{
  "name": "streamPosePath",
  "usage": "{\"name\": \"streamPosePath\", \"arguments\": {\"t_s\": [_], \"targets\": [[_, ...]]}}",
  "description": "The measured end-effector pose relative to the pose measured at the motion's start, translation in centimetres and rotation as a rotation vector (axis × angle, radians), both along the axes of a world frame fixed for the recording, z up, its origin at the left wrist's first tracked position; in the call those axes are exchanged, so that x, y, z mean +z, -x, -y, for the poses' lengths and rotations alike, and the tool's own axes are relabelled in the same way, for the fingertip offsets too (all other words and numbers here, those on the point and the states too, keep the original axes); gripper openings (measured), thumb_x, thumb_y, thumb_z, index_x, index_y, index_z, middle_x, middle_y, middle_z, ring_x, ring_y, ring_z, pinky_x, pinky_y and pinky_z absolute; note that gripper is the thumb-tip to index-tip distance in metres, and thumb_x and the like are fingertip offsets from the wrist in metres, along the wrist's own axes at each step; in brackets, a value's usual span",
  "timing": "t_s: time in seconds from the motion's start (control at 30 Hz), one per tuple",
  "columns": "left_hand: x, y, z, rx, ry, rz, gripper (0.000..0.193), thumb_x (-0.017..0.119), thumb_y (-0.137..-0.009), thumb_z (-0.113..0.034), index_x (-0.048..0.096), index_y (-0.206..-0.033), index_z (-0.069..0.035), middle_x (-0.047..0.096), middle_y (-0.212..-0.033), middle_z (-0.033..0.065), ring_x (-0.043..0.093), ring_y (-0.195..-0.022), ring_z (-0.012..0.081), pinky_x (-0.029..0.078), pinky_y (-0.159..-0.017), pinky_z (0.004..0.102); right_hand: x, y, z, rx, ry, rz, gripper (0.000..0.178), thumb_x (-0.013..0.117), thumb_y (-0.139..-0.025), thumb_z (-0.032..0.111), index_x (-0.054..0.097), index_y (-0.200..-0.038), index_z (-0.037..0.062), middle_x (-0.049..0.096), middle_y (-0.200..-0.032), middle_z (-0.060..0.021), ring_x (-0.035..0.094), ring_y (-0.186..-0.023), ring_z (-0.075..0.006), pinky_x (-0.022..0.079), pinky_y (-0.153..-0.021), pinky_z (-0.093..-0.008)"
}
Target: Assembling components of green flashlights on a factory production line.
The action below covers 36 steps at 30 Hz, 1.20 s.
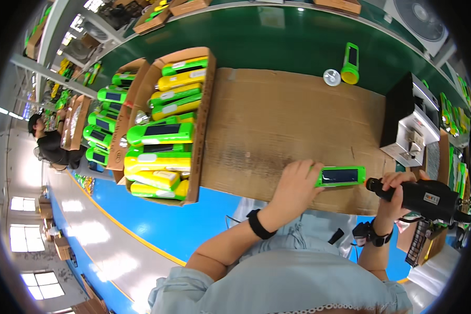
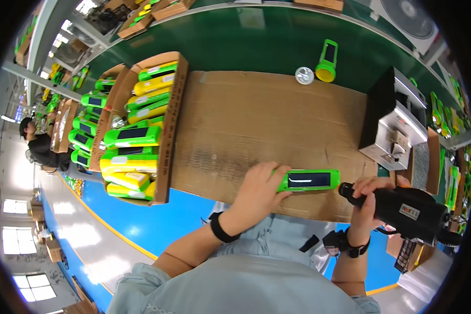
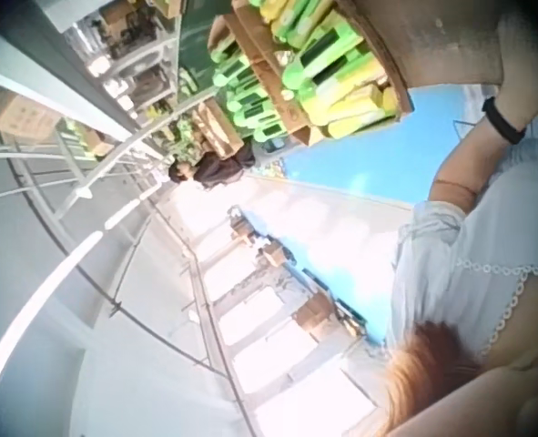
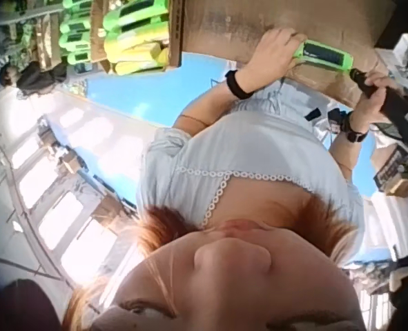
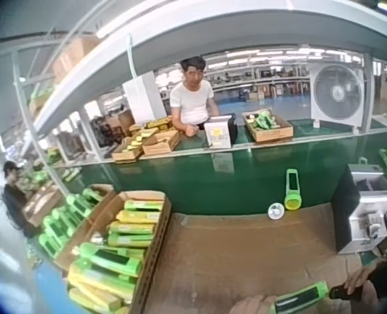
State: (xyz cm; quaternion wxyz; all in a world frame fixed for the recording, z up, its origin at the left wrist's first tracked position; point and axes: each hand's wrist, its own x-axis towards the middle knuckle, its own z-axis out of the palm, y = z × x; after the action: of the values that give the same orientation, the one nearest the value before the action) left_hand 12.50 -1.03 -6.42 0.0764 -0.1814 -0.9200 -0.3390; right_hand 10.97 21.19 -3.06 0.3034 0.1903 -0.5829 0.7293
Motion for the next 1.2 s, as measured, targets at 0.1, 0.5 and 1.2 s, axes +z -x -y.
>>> {"name": "streamPosePath", "arguments": {"t_s": [0.1, 0.5, 1.2], "targets": [[0.2, -0.1, 0.3, -0.01, -0.021, -0.021, 0.053, 0.073, -0.069, -0.016, 0.051, -0.115, -0.005, 0.05, -0.108, 0.014, 0.048, -0.104, 0.0332, 0.039, -0.091, 0.0419, 0.0, 0.4, 0.7, -0.054, -0.025, 0.021, 0.055, 0.057, -0.084, 0.006, 0.025, -0.13, 0.0051, 0.049, -0.075, -0.0086, 0.05, -0.058, -0.0171, 0.045, -0.061, -0.0339], [0.4, 0.1, -0.3, -0.016, -0.027, -0.03, 0.049, 0.072, -0.07, -0.016, 0.052, -0.114, -0.005, 0.051, -0.107, 0.0126, 0.048, -0.103, 0.0326, 0.038, -0.09, 0.0426, 0.2, 0.2, -0.1, 0.048, -0.103, 0.069, 0.06, 0.054, -0.083, -0.006, 0.022, -0.132, 0.0068, 0.05, -0.08, -0.0106, 0.052, -0.063, -0.0167, 0.048, -0.063, -0.0324], [1.7, -0.1, -3.8, -0.011, 0.169, 0.149, 0.051, 0.071, -0.073, -0.012, 0.051, -0.12, -0.005, 0.049, -0.111, 0.0186, 0.045, -0.103, 0.0364, 0.037, -0.087, 0.0452, 4.7, -0.7, -3.0, -0.077, -0.283, 0.038, 0.072, 0.062, -0.079, 0.004, 0.019, -0.136, 0.0028, 0.055, -0.075, -0.0081, 0.057, -0.063, -0.0169, 0.05, -0.063, -0.0331]]}}
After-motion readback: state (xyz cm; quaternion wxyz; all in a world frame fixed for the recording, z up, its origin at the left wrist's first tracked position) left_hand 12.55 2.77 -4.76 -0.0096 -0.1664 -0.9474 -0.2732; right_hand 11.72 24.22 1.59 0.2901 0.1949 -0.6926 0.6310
